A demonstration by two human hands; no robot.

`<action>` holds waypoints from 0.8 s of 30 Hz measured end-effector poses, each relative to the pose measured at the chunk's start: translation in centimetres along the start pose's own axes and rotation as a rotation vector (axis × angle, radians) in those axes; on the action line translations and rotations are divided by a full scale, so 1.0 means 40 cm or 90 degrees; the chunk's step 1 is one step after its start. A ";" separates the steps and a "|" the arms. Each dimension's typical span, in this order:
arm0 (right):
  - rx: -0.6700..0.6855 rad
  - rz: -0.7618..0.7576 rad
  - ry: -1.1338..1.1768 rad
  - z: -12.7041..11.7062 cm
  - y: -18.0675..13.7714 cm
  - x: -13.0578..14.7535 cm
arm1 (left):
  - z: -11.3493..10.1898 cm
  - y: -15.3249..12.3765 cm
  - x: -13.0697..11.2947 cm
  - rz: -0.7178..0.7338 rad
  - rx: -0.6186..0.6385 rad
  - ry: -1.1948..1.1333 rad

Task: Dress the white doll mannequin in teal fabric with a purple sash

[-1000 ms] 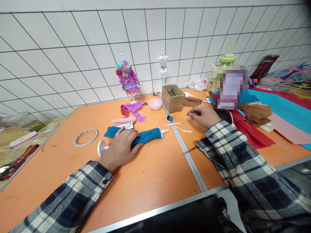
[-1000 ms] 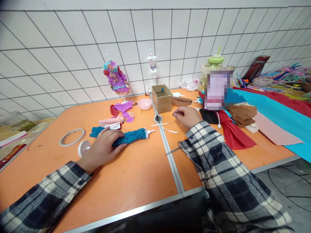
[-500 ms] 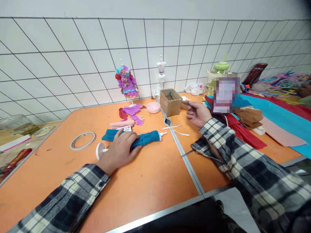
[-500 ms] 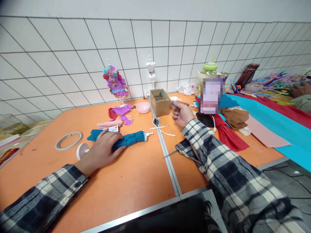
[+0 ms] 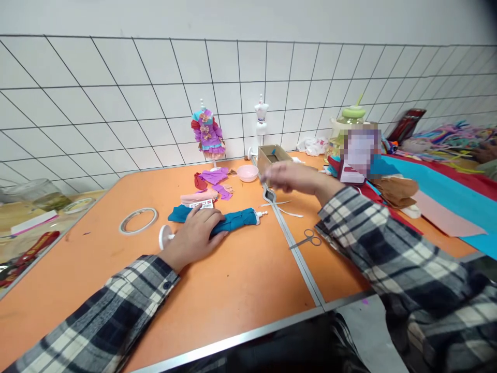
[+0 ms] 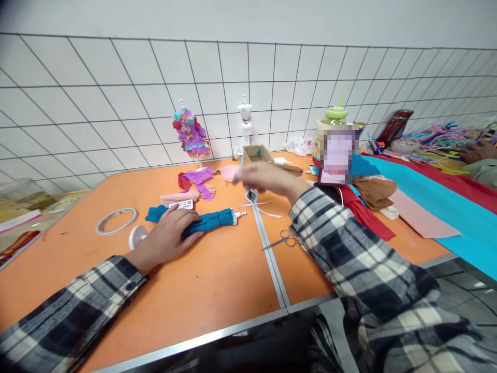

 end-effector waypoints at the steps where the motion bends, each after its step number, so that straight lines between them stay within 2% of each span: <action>1: 0.019 0.017 -0.027 0.039 -0.020 -0.014 | 0.001 -0.001 0.001 -0.001 0.001 0.003; 4: 0.011 0.084 -0.122 0.094 -0.070 -0.077 | 0.004 -0.003 0.002 -0.004 -0.001 0.009; 9: 0.062 0.162 -0.189 0.091 -0.096 -0.156 | 0.000 -0.003 -0.002 -0.007 -0.002 0.004; 13: 0.039 0.173 -0.153 0.094 -0.085 -0.173 | -0.010 -0.004 -0.004 -0.014 0.002 0.000; 17: -0.034 0.174 -0.016 0.071 -0.082 -0.197 | -0.012 -0.006 -0.005 -0.016 0.008 -0.004; 21: -0.085 0.193 0.231 0.036 -0.087 -0.229 | -0.009 -0.006 -0.003 -0.017 -0.002 -0.011; 24: -0.091 0.208 0.409 0.040 -0.092 -0.239 | -0.007 -0.006 -0.002 -0.022 -0.002 -0.019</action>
Point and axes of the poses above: each hand's wrist, its own y-axis towards the middle knuckle, its own z-axis out of the palm, x = y × z, the point moved 4 cm from there along y, towards the middle knuckle, and after that the axes turned 13 degrees about y, right-handed, at the moved point
